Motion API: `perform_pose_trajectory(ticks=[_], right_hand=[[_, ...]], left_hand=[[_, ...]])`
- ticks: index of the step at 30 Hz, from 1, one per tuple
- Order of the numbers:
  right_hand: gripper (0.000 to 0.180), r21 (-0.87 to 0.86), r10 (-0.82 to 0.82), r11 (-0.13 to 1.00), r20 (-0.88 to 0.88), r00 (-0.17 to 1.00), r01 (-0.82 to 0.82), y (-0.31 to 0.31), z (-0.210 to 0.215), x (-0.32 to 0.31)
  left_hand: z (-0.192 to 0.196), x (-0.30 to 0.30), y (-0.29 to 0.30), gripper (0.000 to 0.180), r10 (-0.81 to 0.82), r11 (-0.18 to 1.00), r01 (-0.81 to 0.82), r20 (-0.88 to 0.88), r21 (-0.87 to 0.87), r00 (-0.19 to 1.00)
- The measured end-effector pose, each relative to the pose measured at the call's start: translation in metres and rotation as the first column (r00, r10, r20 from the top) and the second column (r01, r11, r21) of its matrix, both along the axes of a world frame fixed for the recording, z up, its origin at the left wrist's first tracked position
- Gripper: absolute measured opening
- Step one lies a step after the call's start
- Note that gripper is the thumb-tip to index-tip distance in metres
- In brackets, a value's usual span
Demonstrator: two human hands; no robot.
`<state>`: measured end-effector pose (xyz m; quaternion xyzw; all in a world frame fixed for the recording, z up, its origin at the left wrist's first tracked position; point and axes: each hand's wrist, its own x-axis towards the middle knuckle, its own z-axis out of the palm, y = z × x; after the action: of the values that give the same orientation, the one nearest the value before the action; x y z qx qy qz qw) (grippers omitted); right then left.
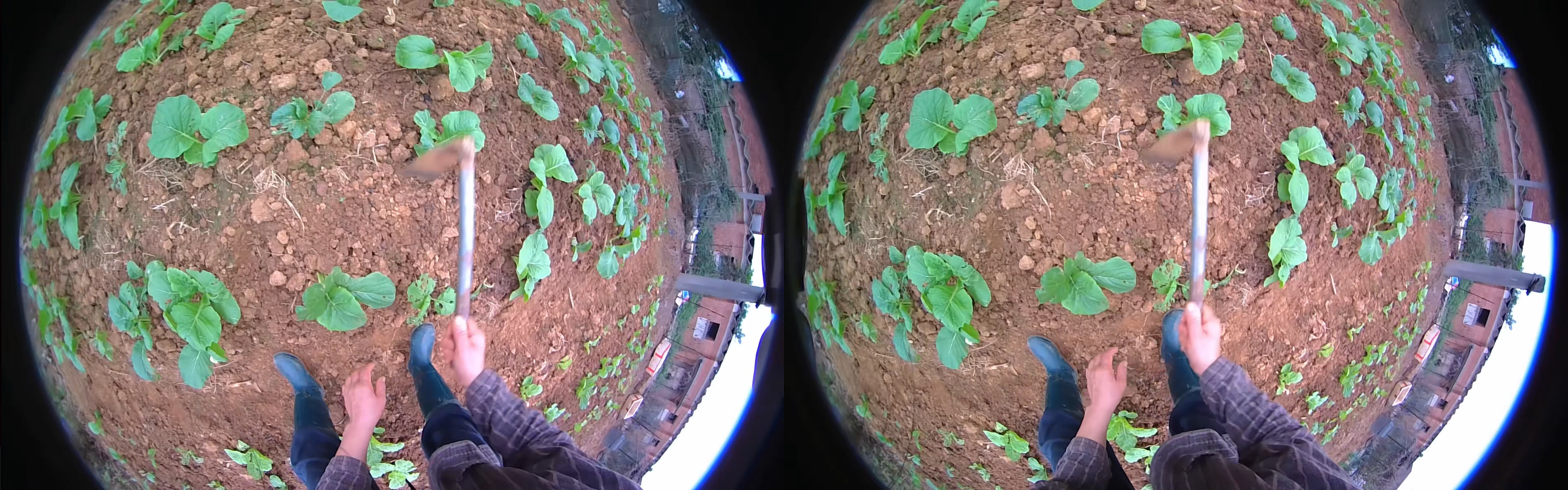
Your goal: The person uses a hoe to loosen soil and remove weeds around small leafy plants in a garden bed. The person occasionally pulls weeds by hand and discards them on the ground.
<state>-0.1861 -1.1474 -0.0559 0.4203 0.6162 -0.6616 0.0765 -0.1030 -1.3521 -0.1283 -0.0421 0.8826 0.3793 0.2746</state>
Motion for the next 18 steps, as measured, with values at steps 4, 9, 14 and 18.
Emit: perform_pose_trajectory(ticks=[4,9,14,18], right_hand=[[0.022,0.304,0.197,0.948,-0.344,0.918,-0.09,0.015,0.018,-0.132],[0.025,0.289,0.12,0.953,-0.064,0.991,-0.097,-0.009,-0.048,-0.204],[0.036,-0.092,0.101,0.991,0.048,0.994,-0.097,-0.043,-0.092,-0.143],[0.036,-0.026,0.198,0.98,0.111,0.974,-0.196,-0.011,-0.046,-0.143]], left_hand=[[0.0,0.001,0.0,0.041,0.017,0.999,-0.016,0.016,-0.032,1.0],[-0.007,0.0,0.011,0.04,0.021,0.999,-0.02,-0.037,0.031,0.999],[-0.005,-0.011,0.002,0.039,0.037,0.999,-0.038,0.017,0.038,0.999],[-0.001,-0.016,0.001,0.04,0.053,0.998,-0.054,0.055,0.018,0.997]])
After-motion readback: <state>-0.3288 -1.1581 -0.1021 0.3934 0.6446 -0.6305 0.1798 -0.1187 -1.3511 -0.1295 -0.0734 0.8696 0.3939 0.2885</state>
